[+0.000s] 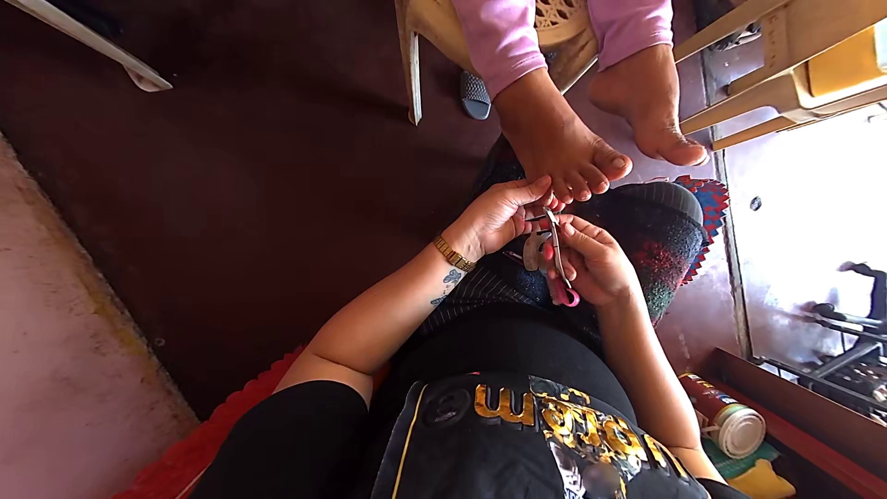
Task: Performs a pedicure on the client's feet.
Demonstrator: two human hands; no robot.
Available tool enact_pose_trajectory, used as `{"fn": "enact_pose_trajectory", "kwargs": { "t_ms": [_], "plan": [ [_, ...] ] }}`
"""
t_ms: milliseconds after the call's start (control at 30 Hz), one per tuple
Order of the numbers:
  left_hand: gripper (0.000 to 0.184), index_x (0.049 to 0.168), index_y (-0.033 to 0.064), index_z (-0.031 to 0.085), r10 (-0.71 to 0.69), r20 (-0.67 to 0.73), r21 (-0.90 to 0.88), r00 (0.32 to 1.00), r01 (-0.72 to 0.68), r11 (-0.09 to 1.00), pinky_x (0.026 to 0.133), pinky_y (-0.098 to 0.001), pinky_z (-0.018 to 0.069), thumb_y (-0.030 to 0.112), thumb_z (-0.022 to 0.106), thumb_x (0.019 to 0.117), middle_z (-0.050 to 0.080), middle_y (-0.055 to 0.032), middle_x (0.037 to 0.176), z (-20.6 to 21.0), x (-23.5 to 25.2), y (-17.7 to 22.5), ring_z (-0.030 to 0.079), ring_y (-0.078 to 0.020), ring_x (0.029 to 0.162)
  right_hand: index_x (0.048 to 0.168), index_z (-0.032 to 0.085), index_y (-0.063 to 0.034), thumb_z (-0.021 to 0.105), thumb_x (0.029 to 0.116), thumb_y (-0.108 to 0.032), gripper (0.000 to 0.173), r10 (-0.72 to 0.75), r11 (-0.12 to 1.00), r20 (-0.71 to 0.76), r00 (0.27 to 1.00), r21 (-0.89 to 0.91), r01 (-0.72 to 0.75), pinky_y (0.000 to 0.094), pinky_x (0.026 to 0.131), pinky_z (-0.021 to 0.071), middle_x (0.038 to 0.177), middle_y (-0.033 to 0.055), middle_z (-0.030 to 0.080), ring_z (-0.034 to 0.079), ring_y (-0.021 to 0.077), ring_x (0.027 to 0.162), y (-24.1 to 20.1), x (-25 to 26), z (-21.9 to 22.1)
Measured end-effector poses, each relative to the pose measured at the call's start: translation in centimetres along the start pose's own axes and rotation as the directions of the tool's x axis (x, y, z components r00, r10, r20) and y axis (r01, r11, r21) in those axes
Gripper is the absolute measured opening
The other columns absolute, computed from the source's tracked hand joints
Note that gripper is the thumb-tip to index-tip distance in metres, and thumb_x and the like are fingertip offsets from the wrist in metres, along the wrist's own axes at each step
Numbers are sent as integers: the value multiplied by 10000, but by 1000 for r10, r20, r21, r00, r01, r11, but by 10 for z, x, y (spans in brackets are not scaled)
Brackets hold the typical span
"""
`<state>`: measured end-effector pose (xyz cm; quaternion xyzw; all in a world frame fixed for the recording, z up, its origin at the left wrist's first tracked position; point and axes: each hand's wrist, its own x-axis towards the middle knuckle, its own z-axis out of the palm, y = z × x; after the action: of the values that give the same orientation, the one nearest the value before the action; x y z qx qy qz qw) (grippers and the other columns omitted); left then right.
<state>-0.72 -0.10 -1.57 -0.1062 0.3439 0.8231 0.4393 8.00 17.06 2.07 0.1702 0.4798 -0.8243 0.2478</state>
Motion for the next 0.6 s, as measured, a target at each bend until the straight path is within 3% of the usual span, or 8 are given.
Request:
{"fn": "enact_pose_trajectory", "kwargs": {
  "t_ms": [100, 200, 267, 300, 367, 467, 500, 600],
  "plan": [
    [250, 970, 94, 649, -4, -11, -7, 1000, 4, 1000, 850, -328, 577, 198, 456, 1089, 702, -35, 900, 1, -1, 1, 693, -149, 896, 1153, 676, -58, 445, 1075, -138, 257, -191, 935, -93, 977, -319, 152, 206, 453, 531, 743, 51, 698, 594, 70, 480, 4, -4, 2],
    [278, 1105, 67, 625, -17, 11, 52, 1000, 16, 998, 889, -367, 591, 262, 427, 1104, 719, -66, 970, 2, -3, 3, 718, -190, 937, 1148, 707, -71, 639, 1010, -185, 192, -433, 462, -22, 901, -864, 200, 228, 546, 543, 804, -5, 694, 616, 46, 601, 1, -14, -3],
    [336, 1168, 56, 617, -37, 17, 117, 999, 35, 992, 897, -365, 597, 311, 406, 1110, 736, -83, 1025, 3, -4, 6, 732, -198, 969, 1097, 749, -75, 675, 992, -236, 206, -220, 324, -2, 975, -943, 72, 326, 629, 560, 825, 29, 715, 644, 90, 662, -9, -22, -7],
    [354, 1172, 55, 622, -47, 16, 134, 999, 45, 990, 908, -369, 595, 327, 404, 1109, 742, -86, 1035, 3, -4, 6, 733, -200, 980, 1082, 758, -90, 679, 990, -259, 208, -53, 345, 30, 998, -937, 46, 269, 595, 538, 791, -4, 703, 615, 45, 627, -14, -24, -10],
    [352, 1133, 57, 628, -53, 10, 148, 999, 51, 988, 910, -371, 594, 336, 415, 1106, 746, -87, 1019, 3, -1, 6, 736, -199, 973, 1042, 753, -77, 670, 994, -224, 176, 102, 534, 104, 989, -845, 34, 146, 519, 481, 723, -67, 674, 570, -36, 564, -17, -24, -14],
    [345, 1135, 45, 640, -44, -16, 144, 999, 46, 989, 912, -367, 600, 319, 433, 1102, 748, -86, 1029, 4, -1, 4, 738, -204, 986, 1064, 702, -32, 602, 1012, -115, 140, 29, 785, 42, 999, -620, 3, 172, 477, 500, 670, -21, 650, 576, 21, 512, -9, -20, -10],
    [345, 1145, 42, 637, -49, -13, 127, 999, 50, 991, 927, -372, 595, 310, 424, 1104, 744, -87, 1045, 4, -1, 5, 732, -207, 1008, 1074, 695, -27, 598, 1015, -115, 144, 68, 760, 47, 997, -649, -21, 181, 467, 505, 668, -10, 646, 575, 30, 502, -11, -20, -10],
    [353, 1191, 18, 621, -43, 27, 86, 999, 41, 995, 1008, -423, 554, 271, 387, 1116, 732, -107, 1110, -1, 0, 4, 705, -228, 1096, 1145, 720, -57, 602, 1042, -201, 213, 431, 407, 145, 891, -912, -49, 213, 478, 490, 727, -3, 670, 561, 29, 505, -31, -23, -9]
  ]
}}
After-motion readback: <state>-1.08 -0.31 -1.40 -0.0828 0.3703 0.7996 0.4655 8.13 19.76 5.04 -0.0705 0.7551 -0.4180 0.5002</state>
